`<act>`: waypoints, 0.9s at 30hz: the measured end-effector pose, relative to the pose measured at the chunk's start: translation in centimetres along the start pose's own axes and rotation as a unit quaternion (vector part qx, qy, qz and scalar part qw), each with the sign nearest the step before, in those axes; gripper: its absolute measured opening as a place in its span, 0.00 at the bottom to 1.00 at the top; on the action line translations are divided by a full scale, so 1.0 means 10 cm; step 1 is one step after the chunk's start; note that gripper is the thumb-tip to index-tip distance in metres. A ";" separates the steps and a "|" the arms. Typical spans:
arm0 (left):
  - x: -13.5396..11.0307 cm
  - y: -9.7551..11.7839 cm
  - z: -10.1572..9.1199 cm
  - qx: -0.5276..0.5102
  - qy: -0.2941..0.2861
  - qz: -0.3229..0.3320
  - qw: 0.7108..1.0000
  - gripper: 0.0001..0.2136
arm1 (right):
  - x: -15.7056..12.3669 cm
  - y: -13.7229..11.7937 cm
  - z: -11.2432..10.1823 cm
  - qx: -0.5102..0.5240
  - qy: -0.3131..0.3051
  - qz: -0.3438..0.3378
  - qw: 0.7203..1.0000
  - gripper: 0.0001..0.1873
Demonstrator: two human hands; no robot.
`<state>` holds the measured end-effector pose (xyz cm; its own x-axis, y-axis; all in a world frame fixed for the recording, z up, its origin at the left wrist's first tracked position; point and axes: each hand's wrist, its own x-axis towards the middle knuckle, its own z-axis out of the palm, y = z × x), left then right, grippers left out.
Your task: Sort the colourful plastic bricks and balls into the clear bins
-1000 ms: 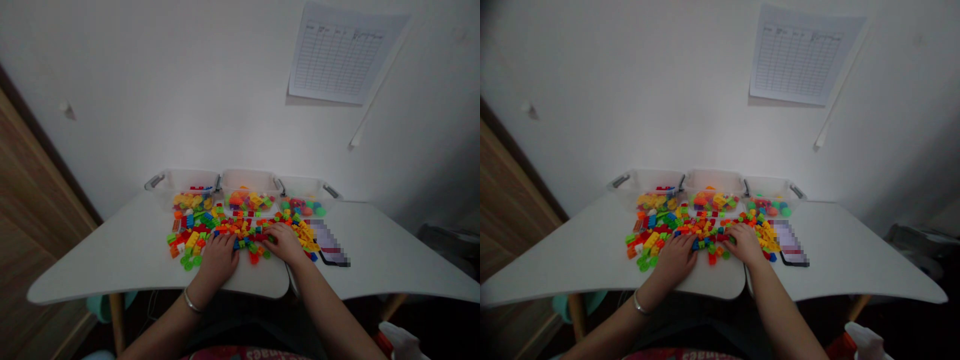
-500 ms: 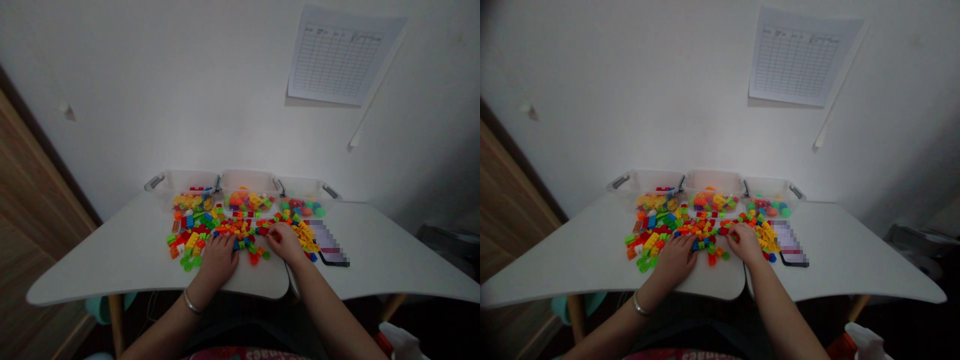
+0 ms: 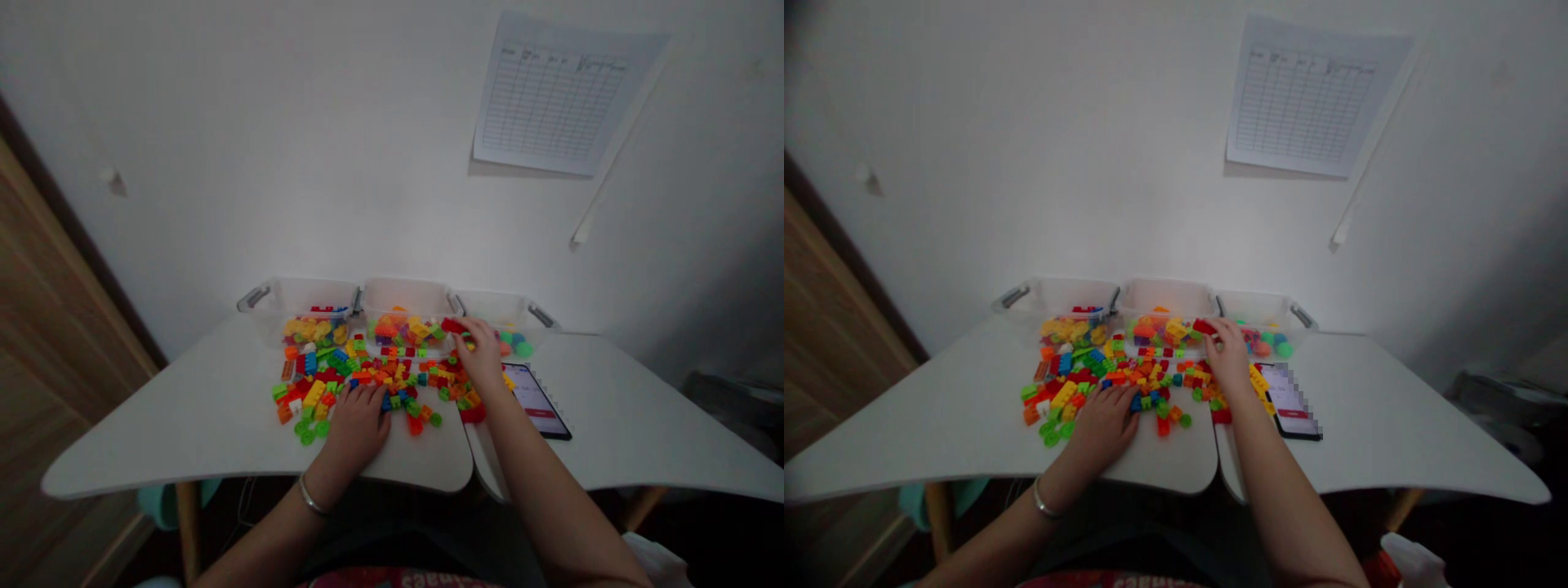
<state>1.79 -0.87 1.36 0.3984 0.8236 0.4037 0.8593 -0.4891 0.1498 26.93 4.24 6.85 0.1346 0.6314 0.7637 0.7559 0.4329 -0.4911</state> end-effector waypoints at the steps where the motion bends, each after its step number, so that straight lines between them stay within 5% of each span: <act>1: 0.00 0.00 0.00 -0.002 0.000 0.001 1.000 0.20 | 0.08 0.00 0.02 -0.002 -0.004 -0.003 1.000 0.15; 12: -0.01 -0.02 -0.01 -0.004 -0.001 -0.002 1.000 0.20 | 0.51 0.06 0.29 -0.069 -0.021 0.014 0.997 0.21; 22: -0.01 -0.01 -0.03 -0.005 -0.015 -0.006 1.000 0.21 | 0.49 -0.12 0.30 -0.221 -0.142 0.051 0.964 0.21; 27: 0.00 0.00 -0.04 -0.004 -0.020 -0.010 1.000 0.21 | 0.47 -0.04 0.32 -0.133 -0.114 0.021 0.984 0.21</act>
<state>1.63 -1.00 1.75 0.3932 0.8443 0.3641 0.8652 -0.4738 0.1643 25.24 9.12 9.29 0.0445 0.7868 0.6157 0.8979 0.2387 -0.3699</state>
